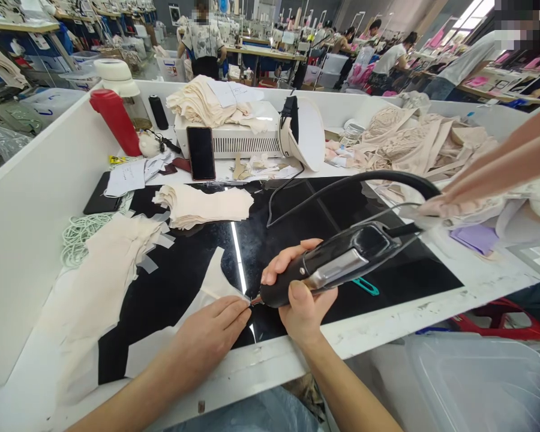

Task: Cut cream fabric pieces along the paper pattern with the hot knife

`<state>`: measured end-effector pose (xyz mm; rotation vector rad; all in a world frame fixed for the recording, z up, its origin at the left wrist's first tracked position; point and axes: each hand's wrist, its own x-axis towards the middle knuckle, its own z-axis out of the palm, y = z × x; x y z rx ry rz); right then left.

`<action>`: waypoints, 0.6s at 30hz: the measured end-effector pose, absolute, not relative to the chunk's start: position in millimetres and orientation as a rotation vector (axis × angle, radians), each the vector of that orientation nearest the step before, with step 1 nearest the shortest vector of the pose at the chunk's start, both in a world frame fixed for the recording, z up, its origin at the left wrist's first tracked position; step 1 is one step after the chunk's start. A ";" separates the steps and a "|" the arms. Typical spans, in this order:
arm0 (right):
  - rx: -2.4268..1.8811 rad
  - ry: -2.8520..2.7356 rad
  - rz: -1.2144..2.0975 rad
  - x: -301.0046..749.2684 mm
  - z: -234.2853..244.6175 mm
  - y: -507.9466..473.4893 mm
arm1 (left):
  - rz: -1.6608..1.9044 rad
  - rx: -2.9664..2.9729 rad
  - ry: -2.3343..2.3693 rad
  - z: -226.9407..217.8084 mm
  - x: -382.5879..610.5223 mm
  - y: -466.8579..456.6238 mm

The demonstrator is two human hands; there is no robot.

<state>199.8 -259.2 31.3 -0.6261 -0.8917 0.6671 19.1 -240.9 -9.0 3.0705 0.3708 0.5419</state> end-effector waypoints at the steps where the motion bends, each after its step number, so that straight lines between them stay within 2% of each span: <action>1: -0.632 -0.898 0.666 199.4 31.2 -259.3 | 0.560 3.067 0.370 -8.7 19.4 -240.6; 9: -0.687 -0.933 0.627 199.7 31.0 -261.0 | 0.678 3.052 0.389 -9.8 21.8 -237.4; 18: -0.676 -0.929 0.621 199.7 30.6 -261.4 | 0.517 3.026 0.465 -8.9 9.6 -231.6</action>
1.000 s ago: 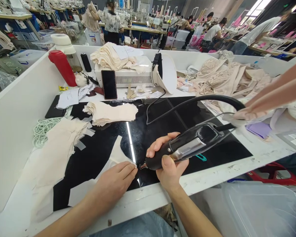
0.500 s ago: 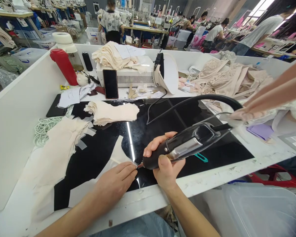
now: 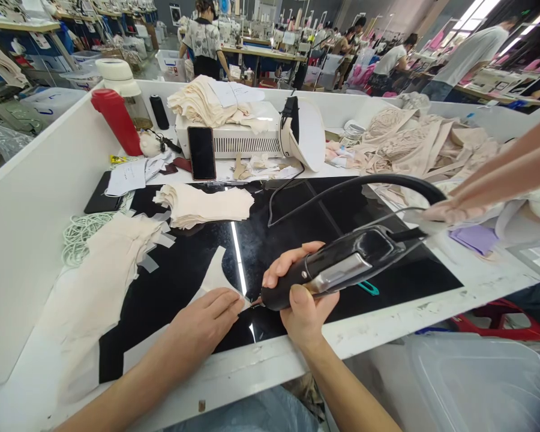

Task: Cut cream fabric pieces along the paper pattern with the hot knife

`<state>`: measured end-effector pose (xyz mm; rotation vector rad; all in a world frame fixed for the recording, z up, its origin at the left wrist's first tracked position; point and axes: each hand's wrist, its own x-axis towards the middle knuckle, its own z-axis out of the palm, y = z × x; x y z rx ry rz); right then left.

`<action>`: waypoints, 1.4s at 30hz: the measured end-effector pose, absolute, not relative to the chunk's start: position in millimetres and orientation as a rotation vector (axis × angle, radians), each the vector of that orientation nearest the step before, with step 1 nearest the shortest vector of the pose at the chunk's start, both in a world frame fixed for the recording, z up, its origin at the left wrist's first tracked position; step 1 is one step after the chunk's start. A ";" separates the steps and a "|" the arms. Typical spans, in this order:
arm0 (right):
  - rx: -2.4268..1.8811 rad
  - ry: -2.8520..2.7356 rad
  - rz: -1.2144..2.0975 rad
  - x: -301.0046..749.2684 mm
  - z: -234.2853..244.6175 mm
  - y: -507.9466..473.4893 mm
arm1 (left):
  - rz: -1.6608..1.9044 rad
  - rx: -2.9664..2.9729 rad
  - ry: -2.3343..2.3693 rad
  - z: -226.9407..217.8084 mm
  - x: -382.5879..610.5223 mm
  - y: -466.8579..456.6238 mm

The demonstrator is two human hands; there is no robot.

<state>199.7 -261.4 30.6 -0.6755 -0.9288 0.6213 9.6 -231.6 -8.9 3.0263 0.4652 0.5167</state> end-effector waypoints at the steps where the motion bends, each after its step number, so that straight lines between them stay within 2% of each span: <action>1: -0.674 -0.926 0.625 199.6 30.6 -261.9 | 0.498 3.015 0.478 -9.7 8.1 -231.0; 8: -0.662 -0.924 0.650 199.1 31.4 -264.5 | 0.431 2.925 0.523 -18.9 0.7 -230.7; 32: -0.716 -0.902 0.612 195.1 41.3 -255.2 | 0.587 2.792 0.562 -2.9 2.2 -234.7; 42: -0.723 -0.918 0.646 189.1 37.0 -248.6 | 0.598 2.772 0.613 -11.2 1.2 -237.0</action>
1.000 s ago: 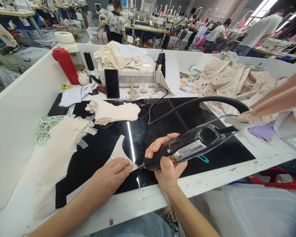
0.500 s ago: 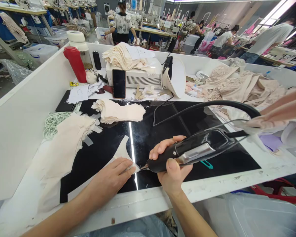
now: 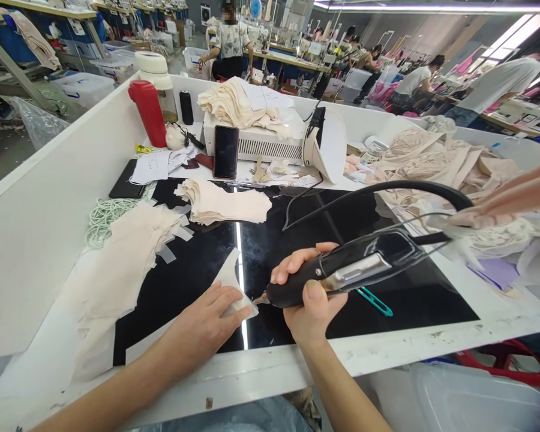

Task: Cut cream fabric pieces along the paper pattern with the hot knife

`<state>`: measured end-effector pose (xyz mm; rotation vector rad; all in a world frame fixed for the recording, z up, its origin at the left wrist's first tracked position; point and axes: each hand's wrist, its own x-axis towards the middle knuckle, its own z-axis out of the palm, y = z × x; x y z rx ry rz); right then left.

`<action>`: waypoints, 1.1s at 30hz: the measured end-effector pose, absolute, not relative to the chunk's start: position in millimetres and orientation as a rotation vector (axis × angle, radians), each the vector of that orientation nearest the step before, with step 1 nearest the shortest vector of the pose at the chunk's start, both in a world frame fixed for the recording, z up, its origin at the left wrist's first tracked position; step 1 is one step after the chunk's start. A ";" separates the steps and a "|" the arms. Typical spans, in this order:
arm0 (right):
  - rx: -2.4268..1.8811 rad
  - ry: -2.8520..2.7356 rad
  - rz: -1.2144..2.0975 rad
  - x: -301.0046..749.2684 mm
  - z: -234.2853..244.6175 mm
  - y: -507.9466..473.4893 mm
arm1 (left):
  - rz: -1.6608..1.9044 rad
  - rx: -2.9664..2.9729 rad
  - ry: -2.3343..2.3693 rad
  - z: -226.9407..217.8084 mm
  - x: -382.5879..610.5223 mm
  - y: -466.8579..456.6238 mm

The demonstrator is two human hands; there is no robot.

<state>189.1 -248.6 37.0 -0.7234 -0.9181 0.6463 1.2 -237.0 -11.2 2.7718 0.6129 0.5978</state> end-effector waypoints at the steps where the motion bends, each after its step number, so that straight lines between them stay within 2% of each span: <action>1: -0.719 -0.918 0.648 188.8 36.7 -249.1 | 0.597 2.771 0.617 -11.8 1.0 -237.1; 20: -0.700 -0.921 0.660 179.9 35.0 -238.3 | 0.655 2.838 0.671 -5.2 3.0 -238.9; 25: -0.723 -0.934 0.677 180.2 34.1 -244.6 | 0.578 2.956 0.711 -7.9 4.4 -255.7; 33: -0.702 -0.955 0.690 179.0 38.2 -262.3 | 0.653 3.077 0.779 -3.8 8.0 -281.8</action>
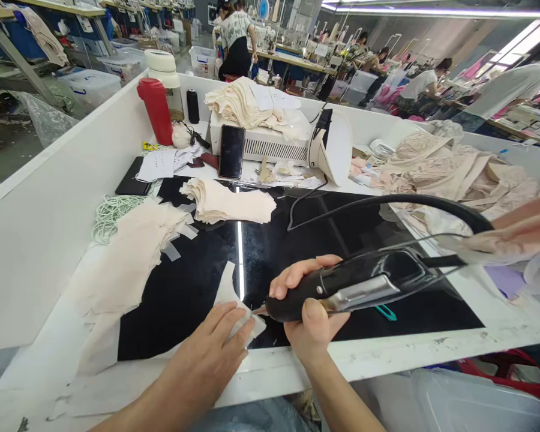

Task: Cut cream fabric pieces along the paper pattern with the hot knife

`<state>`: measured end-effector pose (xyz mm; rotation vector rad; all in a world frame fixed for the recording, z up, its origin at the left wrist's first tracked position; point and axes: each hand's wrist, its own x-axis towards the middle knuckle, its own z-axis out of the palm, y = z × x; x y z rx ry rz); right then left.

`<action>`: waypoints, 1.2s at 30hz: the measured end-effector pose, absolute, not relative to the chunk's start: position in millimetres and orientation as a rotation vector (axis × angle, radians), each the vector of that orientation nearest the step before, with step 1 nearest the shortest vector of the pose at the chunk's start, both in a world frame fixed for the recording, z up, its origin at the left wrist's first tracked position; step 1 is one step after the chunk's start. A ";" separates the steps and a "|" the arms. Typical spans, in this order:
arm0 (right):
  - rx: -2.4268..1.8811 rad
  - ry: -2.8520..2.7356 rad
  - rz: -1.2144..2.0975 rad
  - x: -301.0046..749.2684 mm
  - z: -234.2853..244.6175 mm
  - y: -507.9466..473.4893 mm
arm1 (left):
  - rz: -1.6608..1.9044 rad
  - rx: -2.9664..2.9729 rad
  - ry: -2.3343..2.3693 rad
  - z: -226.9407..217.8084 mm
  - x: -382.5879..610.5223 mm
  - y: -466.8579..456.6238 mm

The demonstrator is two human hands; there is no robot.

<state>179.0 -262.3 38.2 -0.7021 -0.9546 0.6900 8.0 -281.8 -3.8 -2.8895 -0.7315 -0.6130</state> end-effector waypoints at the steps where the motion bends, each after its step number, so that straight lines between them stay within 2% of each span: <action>1: -0.711 -0.952 0.691 179.1 38.1 -262.9 | -0.637 -2.879 -0.733 -1.1 7.1 -279.0; 10: -0.641 -0.931 0.716 180.4 36.3 -263.0 | -0.540 -2.975 -0.679 4.1 -10.3 -244.1; 21: -0.636 -0.926 0.719 180.8 35.9 -263.2 | -0.472 -2.993 -0.662 1.6 -14.8 -242.9; 30: -0.635 -0.942 0.715 180.2 34.5 -263.3 | -0.582 -3.020 -0.598 -3.2 -22.3 -237.7; 36: -0.638 -0.950 0.710 179.6 34.6 -262.3 | -0.515 -3.020 -0.525 -6.9 -27.1 -232.5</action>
